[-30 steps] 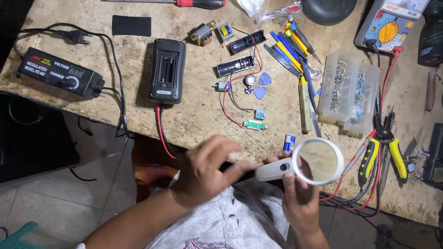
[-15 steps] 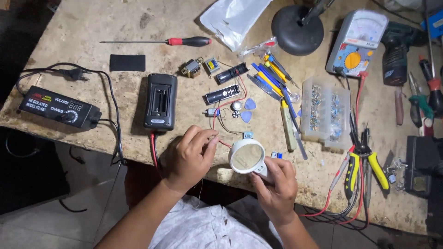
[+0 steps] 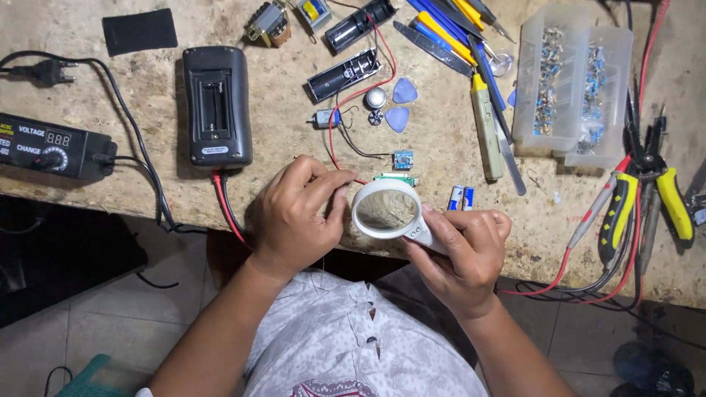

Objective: Soldering wires and components onto a small electronic circuit board at a repair bench.

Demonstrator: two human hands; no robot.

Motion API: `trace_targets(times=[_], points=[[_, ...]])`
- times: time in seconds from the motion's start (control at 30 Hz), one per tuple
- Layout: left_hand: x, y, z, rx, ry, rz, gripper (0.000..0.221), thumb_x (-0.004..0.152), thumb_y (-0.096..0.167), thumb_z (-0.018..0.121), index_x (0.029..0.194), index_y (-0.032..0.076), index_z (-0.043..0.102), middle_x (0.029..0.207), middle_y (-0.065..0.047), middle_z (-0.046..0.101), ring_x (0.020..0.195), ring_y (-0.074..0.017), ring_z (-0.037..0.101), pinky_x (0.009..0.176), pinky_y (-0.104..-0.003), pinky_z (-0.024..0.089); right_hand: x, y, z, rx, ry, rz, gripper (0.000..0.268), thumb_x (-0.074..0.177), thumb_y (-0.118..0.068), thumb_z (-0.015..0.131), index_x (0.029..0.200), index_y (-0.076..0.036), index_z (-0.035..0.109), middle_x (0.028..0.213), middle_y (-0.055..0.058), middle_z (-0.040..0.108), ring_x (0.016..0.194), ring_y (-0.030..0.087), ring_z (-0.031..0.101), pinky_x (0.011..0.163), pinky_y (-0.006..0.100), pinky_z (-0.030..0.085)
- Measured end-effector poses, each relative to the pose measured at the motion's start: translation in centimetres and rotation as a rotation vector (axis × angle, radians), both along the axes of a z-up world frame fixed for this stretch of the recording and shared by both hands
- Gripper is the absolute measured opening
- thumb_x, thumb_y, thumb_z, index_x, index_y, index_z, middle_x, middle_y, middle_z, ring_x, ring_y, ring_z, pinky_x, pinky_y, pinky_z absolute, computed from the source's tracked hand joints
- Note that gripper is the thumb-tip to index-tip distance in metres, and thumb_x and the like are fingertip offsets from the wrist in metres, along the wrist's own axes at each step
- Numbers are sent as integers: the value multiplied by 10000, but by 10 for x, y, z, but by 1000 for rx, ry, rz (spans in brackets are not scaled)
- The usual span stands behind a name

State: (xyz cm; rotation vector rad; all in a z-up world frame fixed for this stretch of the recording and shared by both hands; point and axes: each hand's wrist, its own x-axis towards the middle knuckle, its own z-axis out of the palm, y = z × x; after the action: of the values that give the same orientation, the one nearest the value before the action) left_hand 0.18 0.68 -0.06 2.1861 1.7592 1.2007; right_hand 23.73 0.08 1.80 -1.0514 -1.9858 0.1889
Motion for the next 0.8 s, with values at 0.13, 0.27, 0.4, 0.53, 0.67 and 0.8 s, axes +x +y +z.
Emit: trace_targets(times=[0.13, 0.27, 0.4, 0.53, 0.67, 0.8], points=[[1, 1, -4, 4, 48, -12, 97, 942, 228, 695, 1010, 230, 764, 808, -4, 532, 691, -277, 621, 647, -400, 549, 3, -1, -4, 1, -17, -5, 359, 810, -175, 900, 1122, -25, 802, 891, 106, 654, 735, 285, 590, 734, 424, 488], [1, 3, 1, -21, 41, -25, 98, 967, 235, 685, 1025, 217, 761, 809, -26, 527, 698, -303, 621, 638, -426, 546, 10, -5, -13, 24, 11, 11, 359, 810, -136, 899, 1116, 16, 790, 860, 148, 639, 719, 323, 577, 743, 467, 447], [-1, 4, 9, -71, 54, -53, 120, 946, 184, 757, 1062, 188, 789, 846, -32, 538, 700, -274, 590, 569, -404, 489, 25, -10, -28, 47, -21, 41, 449, 830, -209, 901, 1185, -5, 717, 923, 153, 623, 765, 298, 577, 822, 470, 372], [-2, 5, 16, -136, 48, -78, 143, 940, 154, 814, 1083, 156, 814, 884, -40, 541, 703, -241, 559, 495, -386, 435, 29, -14, -30, -8, -93, 35, 477, 869, -287, 863, 1220, -40, 656, 989, 146, 606, 792, 274, 565, 918, 483, 322], [-1, 6, 19, -146, 35, -76, 62, 958, 170, 802, 1020, 165, 798, 878, -49, 522, 695, -264, 554, 508, -414, 426, 31, -15, -30, -28, -110, 37, 497, 866, -291, 881, 1231, -56, 639, 990, 134, 579, 786, 279, 552, 906, 499, 321], [-1, 6, 18, -155, 59, -65, 48, 975, 200, 793, 1010, 177, 771, 907, -36, 543, 713, -263, 558, 541, -406, 438, 32, -15, -29, -39, -116, 47, 491, 888, -276, 853, 1255, -29, 641, 982, 145, 579, 785, 285, 557, 872, 490, 341]])
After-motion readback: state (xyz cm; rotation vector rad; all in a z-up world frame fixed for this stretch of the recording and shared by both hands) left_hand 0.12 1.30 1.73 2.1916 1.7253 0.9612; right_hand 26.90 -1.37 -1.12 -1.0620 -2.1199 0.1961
